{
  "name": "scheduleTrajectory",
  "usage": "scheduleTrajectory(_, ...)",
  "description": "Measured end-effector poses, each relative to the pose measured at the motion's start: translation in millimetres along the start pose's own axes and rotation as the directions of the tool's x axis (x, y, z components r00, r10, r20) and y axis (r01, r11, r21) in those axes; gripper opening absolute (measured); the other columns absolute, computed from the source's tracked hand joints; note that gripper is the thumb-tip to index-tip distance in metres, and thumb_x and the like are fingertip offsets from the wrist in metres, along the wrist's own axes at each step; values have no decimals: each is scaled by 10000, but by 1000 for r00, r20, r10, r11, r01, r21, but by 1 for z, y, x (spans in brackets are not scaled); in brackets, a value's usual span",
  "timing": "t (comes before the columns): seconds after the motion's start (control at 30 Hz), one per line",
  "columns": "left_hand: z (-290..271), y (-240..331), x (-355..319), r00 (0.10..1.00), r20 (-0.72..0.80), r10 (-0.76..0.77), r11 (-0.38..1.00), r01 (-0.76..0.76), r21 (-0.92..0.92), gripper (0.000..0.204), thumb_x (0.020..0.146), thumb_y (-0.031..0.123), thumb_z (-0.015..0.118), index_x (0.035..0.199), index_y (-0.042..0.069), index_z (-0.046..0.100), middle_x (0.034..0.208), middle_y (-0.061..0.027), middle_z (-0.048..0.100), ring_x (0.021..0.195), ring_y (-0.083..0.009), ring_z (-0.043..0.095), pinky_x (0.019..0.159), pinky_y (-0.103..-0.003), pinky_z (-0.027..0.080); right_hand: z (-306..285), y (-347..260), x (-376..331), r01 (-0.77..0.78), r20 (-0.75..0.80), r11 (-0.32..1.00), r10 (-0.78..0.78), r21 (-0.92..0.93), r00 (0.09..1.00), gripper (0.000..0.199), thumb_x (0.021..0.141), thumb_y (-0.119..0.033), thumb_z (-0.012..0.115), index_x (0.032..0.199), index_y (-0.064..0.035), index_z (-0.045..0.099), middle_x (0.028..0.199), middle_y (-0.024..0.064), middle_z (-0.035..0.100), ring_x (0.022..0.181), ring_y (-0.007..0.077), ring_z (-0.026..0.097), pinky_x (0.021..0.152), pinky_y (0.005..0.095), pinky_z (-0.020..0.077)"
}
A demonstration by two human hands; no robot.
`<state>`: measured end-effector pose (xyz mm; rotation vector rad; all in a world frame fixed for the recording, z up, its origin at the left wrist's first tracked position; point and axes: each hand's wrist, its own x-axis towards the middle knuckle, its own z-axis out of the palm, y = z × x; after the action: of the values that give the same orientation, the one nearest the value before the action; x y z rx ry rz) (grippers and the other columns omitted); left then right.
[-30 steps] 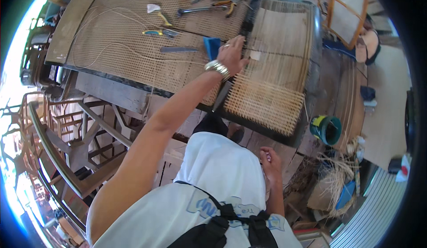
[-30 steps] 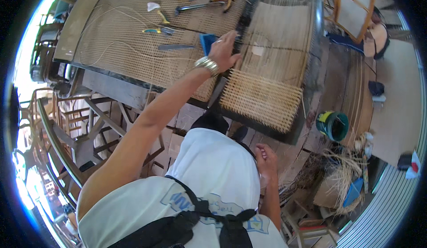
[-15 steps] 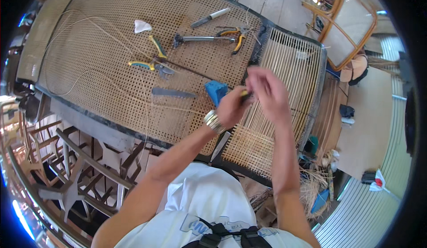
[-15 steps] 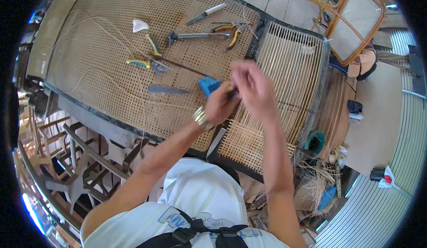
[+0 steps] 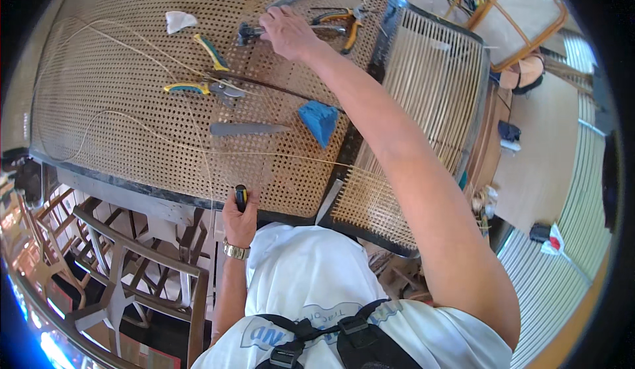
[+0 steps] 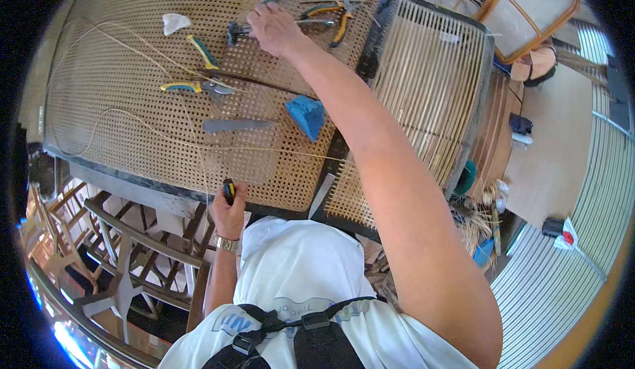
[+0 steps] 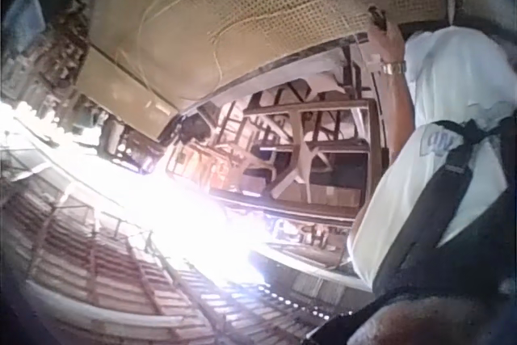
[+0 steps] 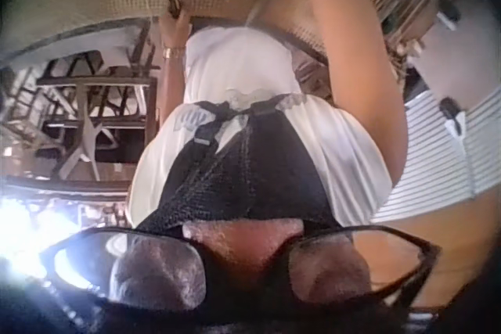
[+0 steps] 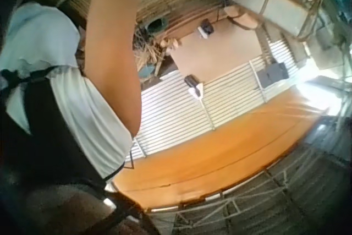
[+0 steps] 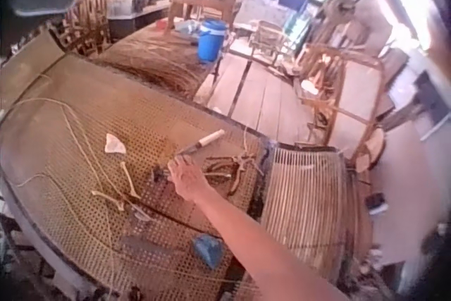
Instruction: Repairing a woven rattan chair seat by weaving new strips through the frame and securing them.
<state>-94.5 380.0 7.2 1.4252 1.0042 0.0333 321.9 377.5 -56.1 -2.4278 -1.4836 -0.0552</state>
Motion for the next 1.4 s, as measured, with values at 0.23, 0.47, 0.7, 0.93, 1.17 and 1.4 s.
scheduleTrajectory(0.23, 50, 40, 21, 936, 141, 323, 848, -352, 397, 363, 855, 331, 812, 1033, 54, 659, 719, -121, 645, 574, -246, 567, 573, -383, 475, -102, -23, -75, -215, -47, 923, 242, 320, 969, 369, 1008, -340, 601, 1169, -12, 544, 1066, 153, 624, 893, 291, 649, 784, 444, 515)
scheduleTrajectory(0.47, 130, 75, 88, 839, 409, 358, 572, -544, 614, 623, 872, 494, 728, 1341, 112, 580, 1004, -235, 718, 921, -423, 696, 739, -497, 552, -242, -143, -337, -398, 224, 25, 794, 917, 565, 234, 1008, -211, 628, 1127, -17, 576, 901, 31, 602, 799, 123, 548, 723, 266, 457)
scheduleTrajectory(0.7, 171, 109, 158, 585, 633, 507, 239, -801, 548, 314, 899, 315, 711, 1141, 115, 687, 1015, -196, 716, 937, -394, 684, 777, -489, 550, -220, -277, -571, -698, 176, -41, 977, 715, 123, 230, 883, -30, 731, 1094, -39, 639, 1037, 22, 595, 877, 103, 569, 743, 233, 464)
scheduleTrajectory(0.93, 236, 120, 283, 279, 780, 560, -323, -794, 515, 568, 905, 194, 702, 1426, 302, 504, 1124, -192, 687, 952, -426, 685, 753, -561, 571, -178, -382, -734, -486, 570, -651, 754, 584, -325, 160, 942, -69, 677, 1086, -14, 636, 865, 65, 663, 760, 167, 666, 665, 296, 580)
scheduleTrajectory(1.17, 238, 126, 203, 189, 653, 734, -174, -876, 450, 621, 955, 202, 629, 1524, 175, 383, 1128, -236, 672, 994, -414, 679, 783, -540, 567, -162, -477, -761, -111, 783, -816, 577, 568, -231, 376, 898, -101, 721, 1229, -77, 544, 1011, 108, 669, 896, 261, 709, 795, 404, 597)
scheduleTrajectory(1.4, 145, 25, 53, 785, 452, 424, 815, -548, 187, 375, 952, 290, 713, 1179, 7, 619, 1077, -89, 734, 964, -150, 673, 796, -303, 526, -103, -469, -806, -97, 689, -844, 492, 528, -532, 237, 968, -335, 697, 979, -105, 642, 758, 49, 634, 591, 149, 623, 559, 320, 524)
